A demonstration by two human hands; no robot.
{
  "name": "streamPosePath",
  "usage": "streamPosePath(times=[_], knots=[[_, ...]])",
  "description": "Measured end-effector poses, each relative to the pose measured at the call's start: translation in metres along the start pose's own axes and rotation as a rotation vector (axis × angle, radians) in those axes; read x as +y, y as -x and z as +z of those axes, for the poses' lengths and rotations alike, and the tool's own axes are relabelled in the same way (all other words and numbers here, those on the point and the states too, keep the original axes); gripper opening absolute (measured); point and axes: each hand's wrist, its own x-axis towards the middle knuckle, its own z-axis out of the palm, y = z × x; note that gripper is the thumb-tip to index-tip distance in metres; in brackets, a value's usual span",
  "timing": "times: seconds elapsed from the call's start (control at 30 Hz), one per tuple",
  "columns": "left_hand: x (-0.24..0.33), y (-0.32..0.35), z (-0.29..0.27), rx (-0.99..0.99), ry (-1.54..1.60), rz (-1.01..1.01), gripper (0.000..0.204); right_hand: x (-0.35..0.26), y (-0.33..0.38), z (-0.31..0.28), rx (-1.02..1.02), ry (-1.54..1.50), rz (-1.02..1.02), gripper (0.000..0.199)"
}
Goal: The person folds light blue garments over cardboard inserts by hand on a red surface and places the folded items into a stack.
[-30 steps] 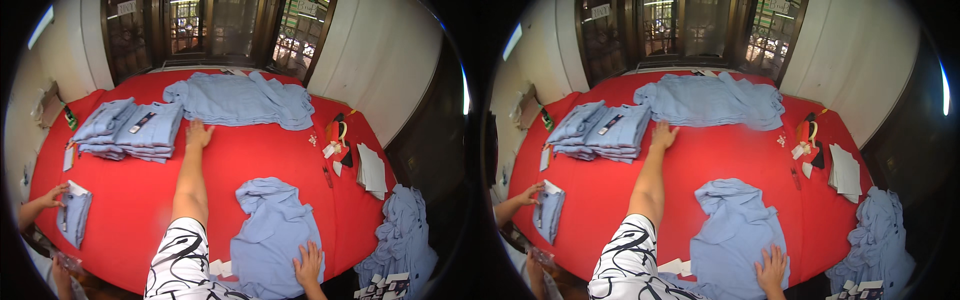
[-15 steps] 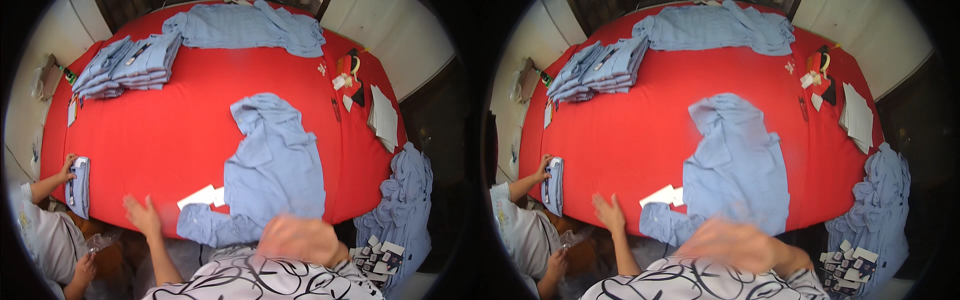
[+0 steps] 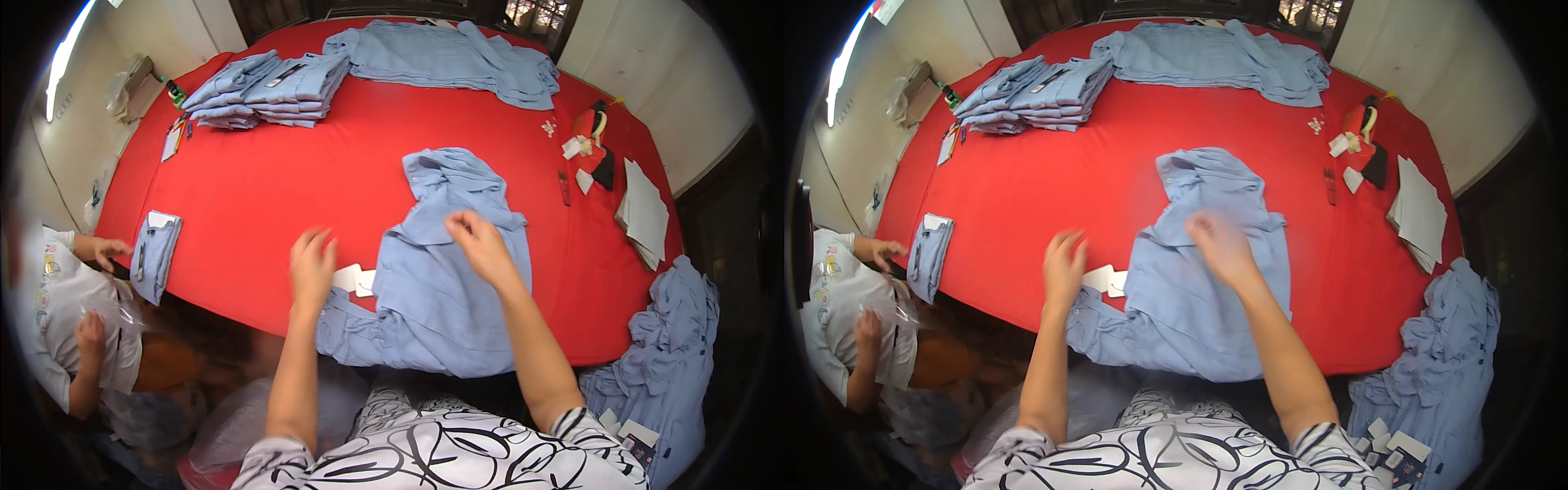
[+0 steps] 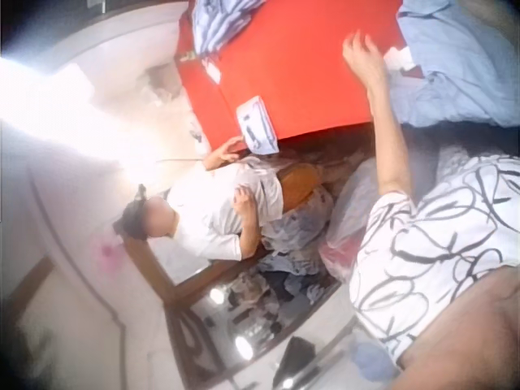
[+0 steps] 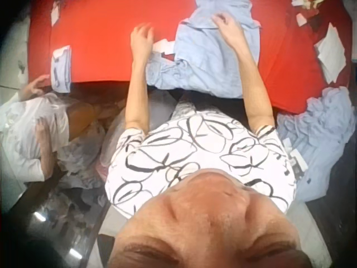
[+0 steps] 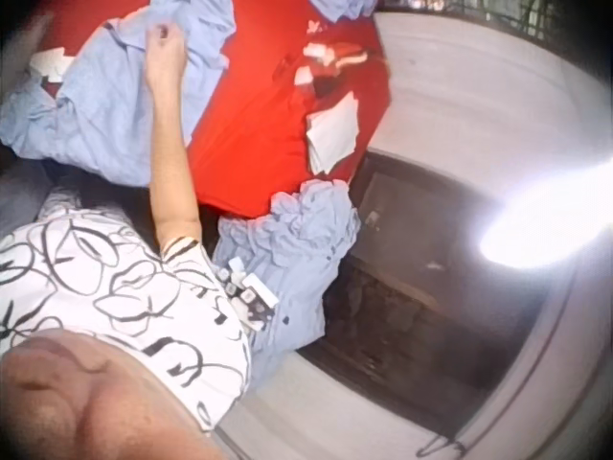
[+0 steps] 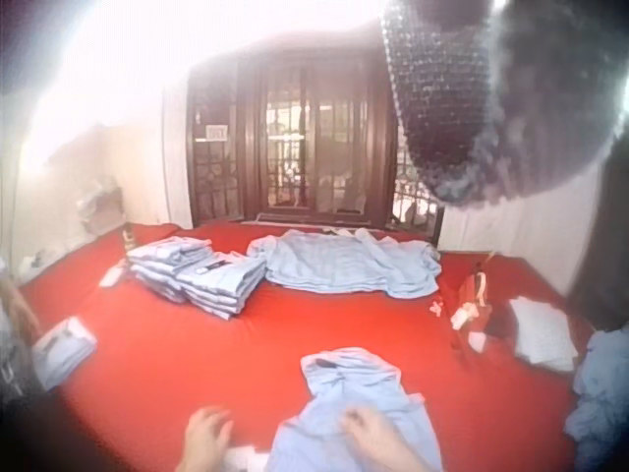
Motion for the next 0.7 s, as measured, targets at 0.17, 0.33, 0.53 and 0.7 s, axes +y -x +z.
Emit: streamPosePath(times=[0.17, 0.33, 0.53, 0.7], knots=[[0.07, -0.093, 0.142, 0.054, 0.33, 0.22, 0.037, 0.088, 0.001, 0.061, 0.07, 0.622, -0.33, 0.023], [0.097, -0.054, 0.146, -0.265, -0.076, 0.111, 0.044, 0.008, 0.13, -0.022, -0.938, 0.11, -0.215, 0.025], [0.008, 0.044, 0.05, 0.187, 0.573, -0.337, 0.029, 0.002, 0.26, -0.253, 0.371, 0.143, -0.084, 0.013], [-0.003, 0.092, -0.126, 0.663, 0.751, -0.167, 0.027, -0.032, 0.245, -0.29, 0.622, 0.226, -0.67, 0.012]])
